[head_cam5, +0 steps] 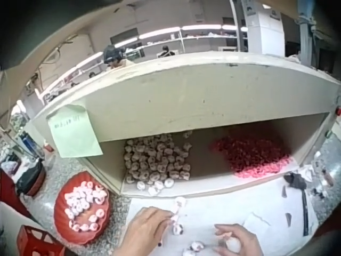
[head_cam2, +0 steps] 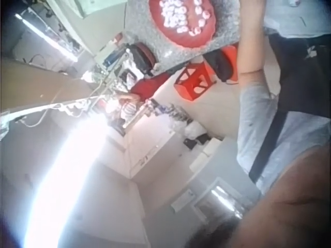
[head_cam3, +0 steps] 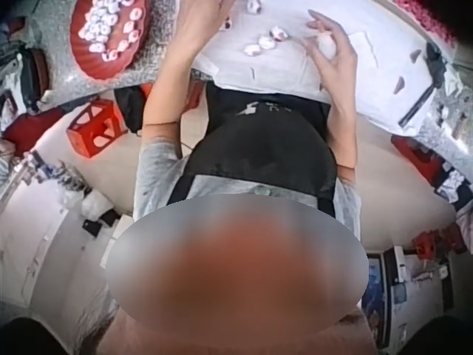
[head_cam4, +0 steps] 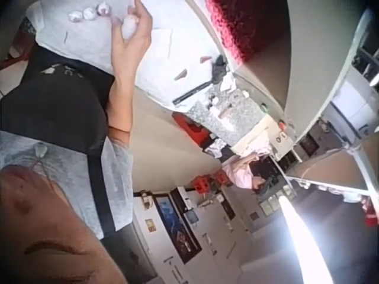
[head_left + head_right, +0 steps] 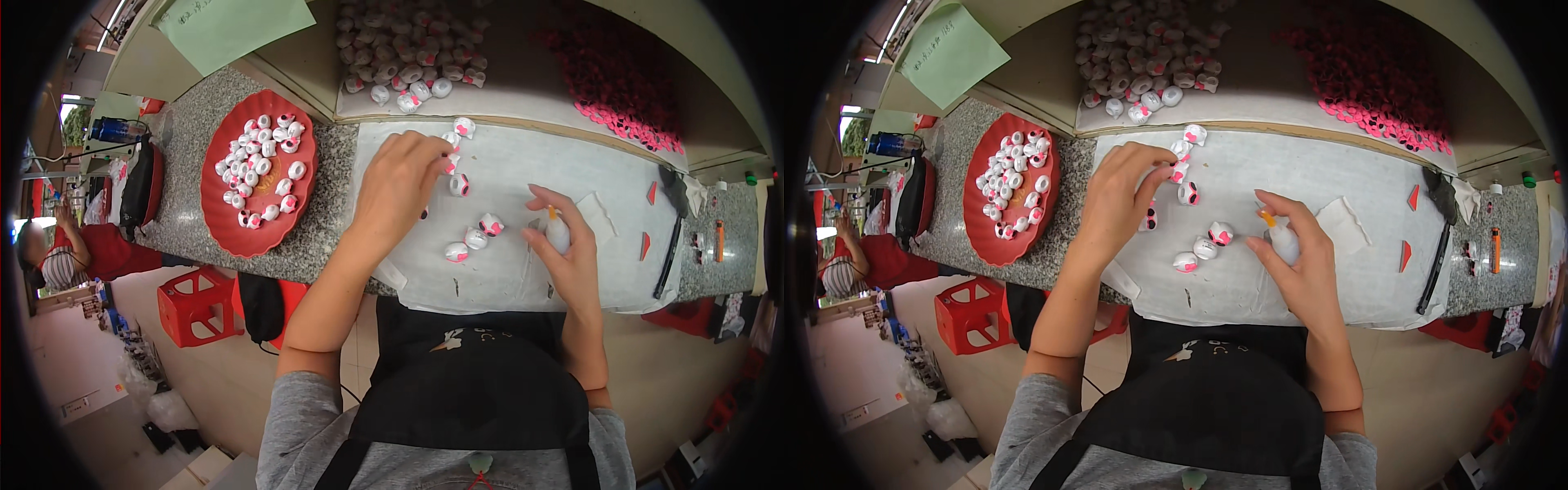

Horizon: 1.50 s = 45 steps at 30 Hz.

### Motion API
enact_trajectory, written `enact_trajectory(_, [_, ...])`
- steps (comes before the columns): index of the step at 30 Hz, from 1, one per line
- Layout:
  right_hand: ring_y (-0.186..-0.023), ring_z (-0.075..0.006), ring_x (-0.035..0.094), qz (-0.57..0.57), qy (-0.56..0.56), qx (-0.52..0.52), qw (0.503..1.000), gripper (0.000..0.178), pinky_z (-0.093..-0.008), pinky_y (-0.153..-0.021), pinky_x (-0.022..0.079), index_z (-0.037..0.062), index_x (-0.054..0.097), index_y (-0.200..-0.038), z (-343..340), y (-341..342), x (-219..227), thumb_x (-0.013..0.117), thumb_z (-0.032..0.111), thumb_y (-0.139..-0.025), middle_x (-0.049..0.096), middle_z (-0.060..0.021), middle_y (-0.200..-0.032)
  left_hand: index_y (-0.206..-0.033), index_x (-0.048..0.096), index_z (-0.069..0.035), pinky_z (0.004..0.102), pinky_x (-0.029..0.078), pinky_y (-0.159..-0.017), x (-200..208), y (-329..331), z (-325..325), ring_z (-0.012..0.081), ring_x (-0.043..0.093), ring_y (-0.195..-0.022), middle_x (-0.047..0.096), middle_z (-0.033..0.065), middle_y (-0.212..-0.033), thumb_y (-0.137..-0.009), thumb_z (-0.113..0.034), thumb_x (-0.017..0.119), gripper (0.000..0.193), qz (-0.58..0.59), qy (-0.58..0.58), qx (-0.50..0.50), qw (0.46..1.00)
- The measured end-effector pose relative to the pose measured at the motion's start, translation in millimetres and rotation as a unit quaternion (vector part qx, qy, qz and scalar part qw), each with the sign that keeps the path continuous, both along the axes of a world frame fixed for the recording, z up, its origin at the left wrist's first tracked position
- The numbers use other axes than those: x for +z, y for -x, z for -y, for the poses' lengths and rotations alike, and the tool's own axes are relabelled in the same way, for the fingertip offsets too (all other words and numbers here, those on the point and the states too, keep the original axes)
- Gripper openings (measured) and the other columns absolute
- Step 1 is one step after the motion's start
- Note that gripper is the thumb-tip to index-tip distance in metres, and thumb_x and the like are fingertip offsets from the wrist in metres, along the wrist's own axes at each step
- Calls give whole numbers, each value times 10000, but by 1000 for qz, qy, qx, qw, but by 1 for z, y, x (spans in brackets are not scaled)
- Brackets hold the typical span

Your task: Assembling toy components by applying glue and attaching small decorative pieces at a factory workbench.

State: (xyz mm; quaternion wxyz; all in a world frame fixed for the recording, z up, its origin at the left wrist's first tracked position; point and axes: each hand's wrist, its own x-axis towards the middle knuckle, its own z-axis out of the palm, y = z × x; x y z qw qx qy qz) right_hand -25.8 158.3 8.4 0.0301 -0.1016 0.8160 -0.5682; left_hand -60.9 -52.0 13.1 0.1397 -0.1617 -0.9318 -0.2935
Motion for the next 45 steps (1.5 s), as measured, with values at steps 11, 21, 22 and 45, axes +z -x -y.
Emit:
enact_trajectory(11, [-707,-53,410,75,92,-13,993,345,-165,-598,336,33,506,-998,-18,-6,9,578,18,-661,503,-26,-822,-790,546,-10,285,402,-552,-4,6,4,215,504,-618,519,94,-709,-729,-62,520,84,117,-14,-40,992])
enact_trajectory(21, [-757,-140,441,19,225,-18,974,378,-226,-609,377,18,375,-1015,-23,-11,-5,500,32,-659,402,-97,-941,-908,469,-52,303,425,-595,-4,28,-6,235,538,-700,511,108,-744,-664,-55,582,268,123,-17,-7,992])
enact_trajectory(22, [-712,-161,459,8,245,-13,969,346,-250,-576,393,10,384,-976,-23,-11,-5,512,96,-666,412,-119,-933,-894,481,-47,272,414,-588,0,23,-6,190,525,-684,508,91,-777,-666,-38,578,248,123,-56,18,991])
enact_trajectory(45, [-567,-118,387,-272,161,-75,946,383,-208,-472,343,59,397,-793,-5,-35,32,693,217,-608,399,-65,-749,-987,427,-19,317,440,-749,-17,-66,-60,176,521,-852,492,130,-969,-688,-9,578,335,196,-705,-63,678])
